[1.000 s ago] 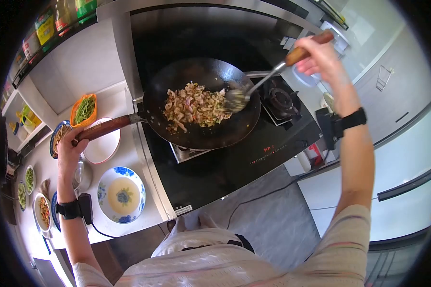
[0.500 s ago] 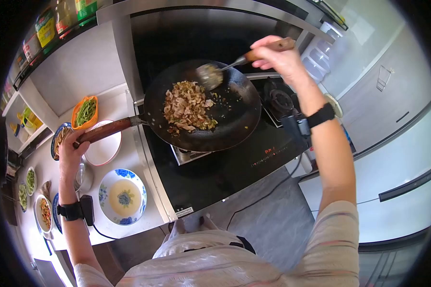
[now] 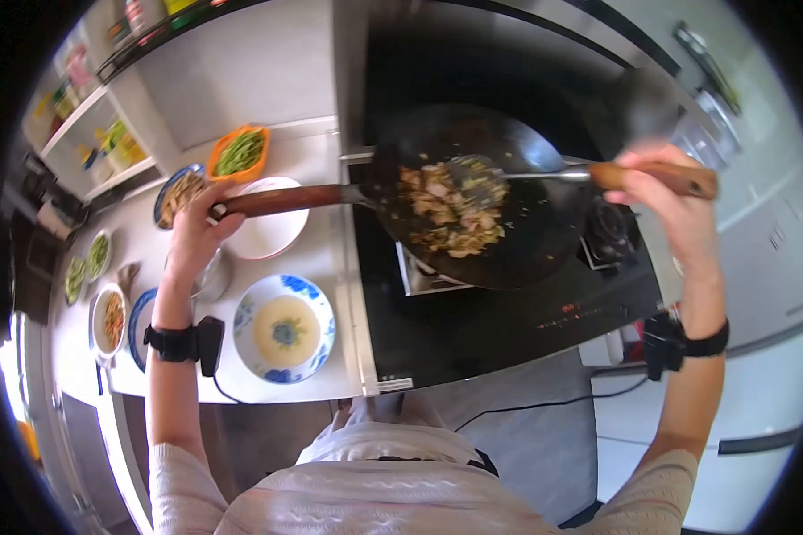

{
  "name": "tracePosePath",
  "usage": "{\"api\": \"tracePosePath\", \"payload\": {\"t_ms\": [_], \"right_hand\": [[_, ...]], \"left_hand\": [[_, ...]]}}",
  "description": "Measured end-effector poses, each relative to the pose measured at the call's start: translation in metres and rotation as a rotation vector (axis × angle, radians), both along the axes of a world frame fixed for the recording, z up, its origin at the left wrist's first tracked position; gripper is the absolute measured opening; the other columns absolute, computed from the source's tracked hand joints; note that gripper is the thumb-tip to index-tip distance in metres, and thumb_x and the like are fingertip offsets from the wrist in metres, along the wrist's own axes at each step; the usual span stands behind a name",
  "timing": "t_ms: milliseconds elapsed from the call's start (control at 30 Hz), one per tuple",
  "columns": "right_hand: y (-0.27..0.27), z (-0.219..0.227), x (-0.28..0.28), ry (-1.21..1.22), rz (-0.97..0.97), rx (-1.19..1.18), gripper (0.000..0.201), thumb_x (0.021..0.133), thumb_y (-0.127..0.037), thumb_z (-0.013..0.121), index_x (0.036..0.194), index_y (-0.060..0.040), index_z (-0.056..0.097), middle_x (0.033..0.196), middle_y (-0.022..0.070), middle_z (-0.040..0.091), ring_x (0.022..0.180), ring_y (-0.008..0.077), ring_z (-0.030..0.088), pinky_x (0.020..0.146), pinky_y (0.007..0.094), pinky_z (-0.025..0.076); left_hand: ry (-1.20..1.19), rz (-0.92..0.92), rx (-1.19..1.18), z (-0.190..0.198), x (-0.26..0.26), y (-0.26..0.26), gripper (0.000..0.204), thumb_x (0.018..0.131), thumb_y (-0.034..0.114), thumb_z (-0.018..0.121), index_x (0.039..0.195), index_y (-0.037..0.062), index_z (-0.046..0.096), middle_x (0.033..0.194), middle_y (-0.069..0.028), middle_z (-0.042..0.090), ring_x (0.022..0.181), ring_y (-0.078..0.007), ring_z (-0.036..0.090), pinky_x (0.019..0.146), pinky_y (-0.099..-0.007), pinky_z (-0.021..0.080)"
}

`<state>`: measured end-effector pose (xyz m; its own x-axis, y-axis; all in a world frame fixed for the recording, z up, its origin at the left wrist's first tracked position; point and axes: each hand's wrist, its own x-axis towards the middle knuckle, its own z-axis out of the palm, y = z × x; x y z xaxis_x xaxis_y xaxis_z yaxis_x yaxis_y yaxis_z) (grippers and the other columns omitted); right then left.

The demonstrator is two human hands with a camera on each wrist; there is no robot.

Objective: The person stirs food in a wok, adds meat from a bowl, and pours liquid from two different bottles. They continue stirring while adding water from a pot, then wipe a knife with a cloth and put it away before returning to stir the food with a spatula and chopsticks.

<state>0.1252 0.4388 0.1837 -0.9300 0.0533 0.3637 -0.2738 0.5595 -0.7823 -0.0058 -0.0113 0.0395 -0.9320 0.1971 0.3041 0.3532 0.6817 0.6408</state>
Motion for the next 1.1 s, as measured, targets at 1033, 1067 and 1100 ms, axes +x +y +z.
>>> {"api": "tracePosePath", "payload": {"t_ms": [1033,1067,1100], "right_hand": [[0.001,-0.055,0.033,0.006,-0.24,-0.251,0.017,0.08,-0.011,0.059,0.091,0.0023,0.056,0.076,0.0122,0.062,0.06,0.0189,0.064,0.053,0.0234,0.051],[0.011,-0.058,0.031,0.01,-0.248,-0.258,0.017,0.08,-0.011,0.059,0.091,0.0023,0.056,0.076,0.0122,0.062,0.06,0.0189,0.064,0.053,0.0234,0.051],[0.026,-0.058,0.033,0.018,-0.346,-0.335,0.02,0.08,-0.014,0.06,0.092,0.0017,0.056,0.075,0.0125,0.062,0.059,0.0185,0.064,0.052,0.0237,0.051]], "left_hand": [[-0.772,0.015,1.402,-0.146,0.129,-0.123,0.026,0.089,0.013,0.046,0.112,0.0009,0.049,0.06,-0.0021,0.047,0.036,-0.009,0.041,0.032,-0.0221,0.035],[-0.774,0.007,1.392,-0.144,0.13,-0.122,0.026,0.089,0.013,0.046,0.112,0.0009,0.049,0.06,-0.0021,0.047,0.036,-0.009,0.041,0.032,-0.0221,0.035],[-0.756,0.013,1.37,-0.142,0.132,-0.12,0.026,0.089,0.013,0.047,0.111,0.0007,0.049,0.06,-0.0019,0.047,0.036,-0.0085,0.04,0.032,-0.022,0.035]]}}
